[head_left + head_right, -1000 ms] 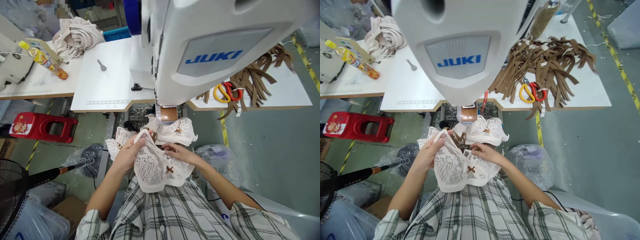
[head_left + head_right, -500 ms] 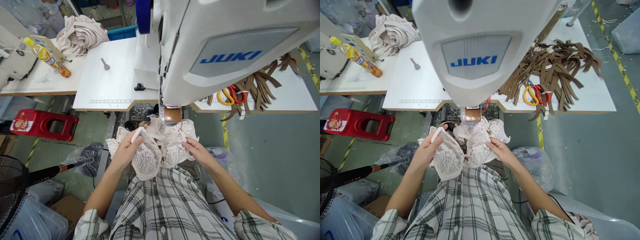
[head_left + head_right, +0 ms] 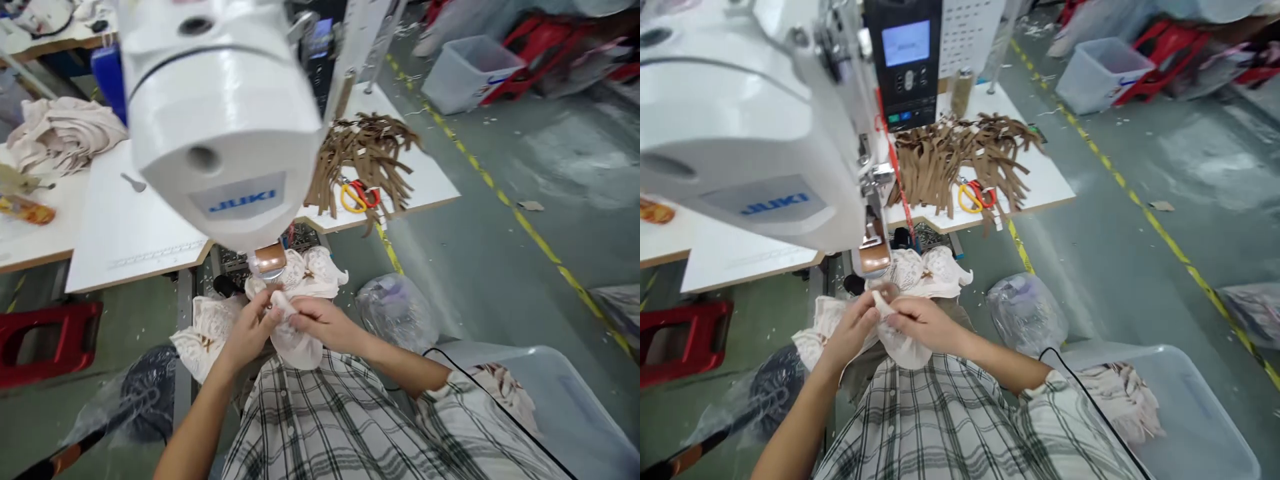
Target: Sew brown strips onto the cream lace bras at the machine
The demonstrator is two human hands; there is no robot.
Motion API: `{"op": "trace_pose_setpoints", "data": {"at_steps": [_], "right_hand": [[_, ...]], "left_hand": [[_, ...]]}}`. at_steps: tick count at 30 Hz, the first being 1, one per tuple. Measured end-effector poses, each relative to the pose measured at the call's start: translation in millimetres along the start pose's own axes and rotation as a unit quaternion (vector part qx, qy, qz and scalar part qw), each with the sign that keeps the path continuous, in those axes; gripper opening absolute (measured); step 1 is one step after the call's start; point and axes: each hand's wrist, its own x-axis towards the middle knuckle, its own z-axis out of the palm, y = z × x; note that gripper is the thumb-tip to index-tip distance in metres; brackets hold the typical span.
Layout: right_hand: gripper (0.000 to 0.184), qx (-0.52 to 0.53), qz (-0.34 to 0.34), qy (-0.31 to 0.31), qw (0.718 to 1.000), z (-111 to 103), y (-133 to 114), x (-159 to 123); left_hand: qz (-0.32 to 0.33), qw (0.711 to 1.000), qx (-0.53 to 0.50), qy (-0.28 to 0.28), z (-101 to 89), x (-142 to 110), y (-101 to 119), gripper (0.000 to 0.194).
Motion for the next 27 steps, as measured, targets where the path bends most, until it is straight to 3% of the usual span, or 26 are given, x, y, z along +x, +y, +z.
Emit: {"op": "trace_pose_setpoints", "data": {"at_steps": [2, 4, 5, 7, 10, 11, 14, 17, 22, 24, 27], "right_hand": [[0.042, -0.057, -0.033, -0.061, 0.996, -16, -6, 11], [0.034, -0.137, -0.015, -0.042, 0.990, -49, -3, 29], [0.030, -0.183, 0.003, 0.032, 0.983, -71, 1, 43], [0.025, -0.266, 0.020, 0.203, 0.942, -119, 10, 82], [0.032, -0.282, 0.069, 0.380, 0.878, -185, 20, 153], [0.033, -0.271, 0.086, 0.414, 0.865, -202, 21, 174], [0.022, -0.173, 0.115, 0.462, 0.862, -231, 18, 216], [0.009, -0.092, 0.094, 0.472, 0.872, -235, 12, 221], [0.020, 0.126, 0.096, 0.425, 0.891, -216, 2, 184], [0.023, 0.217, 0.114, 0.379, 0.892, -195, -1, 158], [0.027, 0.320, 0.150, 0.300, 0.886, -139, -2, 114]], "left_hand": [[-0.085, 0.990, -0.104, -0.032, 17.6, 3, -1, 0.043], [-0.129, 0.981, -0.144, -0.012, 28.6, 5, -3, 0.046], [-0.131, 0.981, -0.145, -0.003, 32.5, 5, -3, 0.047], [-0.138, 0.980, -0.143, 0.002, 38.5, 6, -2, 0.045], [-0.170, 0.973, -0.156, -0.004, 44.8, 6, 6, 0.045], [-0.176, 0.972, -0.154, -0.008, 45.8, 5, 10, 0.045], [-0.171, 0.978, -0.116, -0.014, 44.1, 3, 21, 0.046], [-0.160, 0.985, -0.071, 0.004, 36.9, 0, 23, 0.048], [-0.132, 0.990, -0.037, 0.031, 26.5, -4, 20, 0.045], [-0.089, 0.995, 0.002, 0.049, 25.6, -6, 27, 0.042], [-0.014, 0.994, 0.078, 0.074, 28.6, -12, 45, 0.038]]}}
